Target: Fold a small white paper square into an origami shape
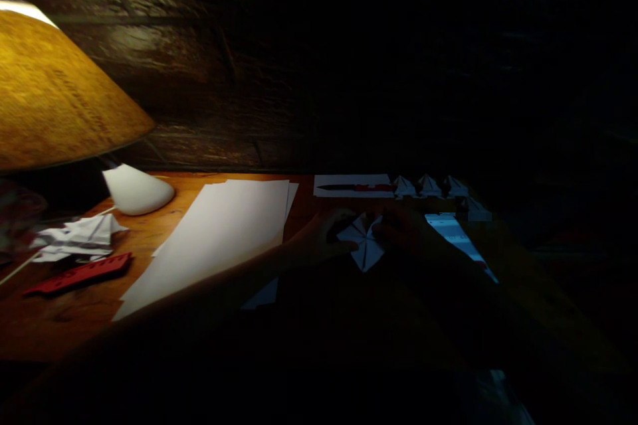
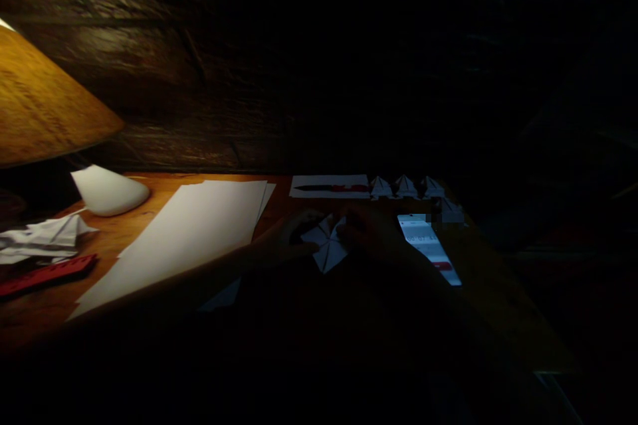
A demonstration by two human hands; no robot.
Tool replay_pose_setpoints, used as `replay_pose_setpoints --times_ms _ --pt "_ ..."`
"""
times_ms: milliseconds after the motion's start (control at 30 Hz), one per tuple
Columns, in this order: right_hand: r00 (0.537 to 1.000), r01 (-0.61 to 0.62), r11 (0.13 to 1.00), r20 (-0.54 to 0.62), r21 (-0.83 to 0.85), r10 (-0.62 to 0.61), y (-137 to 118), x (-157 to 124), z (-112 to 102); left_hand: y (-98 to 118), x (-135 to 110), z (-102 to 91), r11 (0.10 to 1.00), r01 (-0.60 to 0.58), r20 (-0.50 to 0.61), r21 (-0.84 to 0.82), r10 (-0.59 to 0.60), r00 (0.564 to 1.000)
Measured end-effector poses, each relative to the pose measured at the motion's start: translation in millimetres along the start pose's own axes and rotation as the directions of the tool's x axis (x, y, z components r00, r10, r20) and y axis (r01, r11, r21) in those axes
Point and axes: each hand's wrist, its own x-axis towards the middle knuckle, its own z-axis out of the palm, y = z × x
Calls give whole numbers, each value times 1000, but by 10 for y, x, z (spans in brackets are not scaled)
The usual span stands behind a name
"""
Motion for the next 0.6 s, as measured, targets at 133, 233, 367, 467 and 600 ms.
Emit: replay_pose_setpoints --times_ms 133,233,367,467,600 --pt "995 3 1000 -95 22 -1 -43 -7 42 -19 15 -12 993 33 31 -114 -30 999" --pt "991 34 998 -127 47 -28 -56 -16 65 -46 23 -3 987 64 7 -151 -64 998" --pt "999 43 983 -40 179 -37 -82 -45 55 -70 18 9 981 82 -90 -178 -99 991" --pt "995 10 992 94 127 -22 -112 -73 40 -61 10 12 981 50 -164 -188 -81 983" --pt "992 -1 998 126 -65 9 -131 -86 42 -50 25 13 975 -58 -180 -215 18 983"
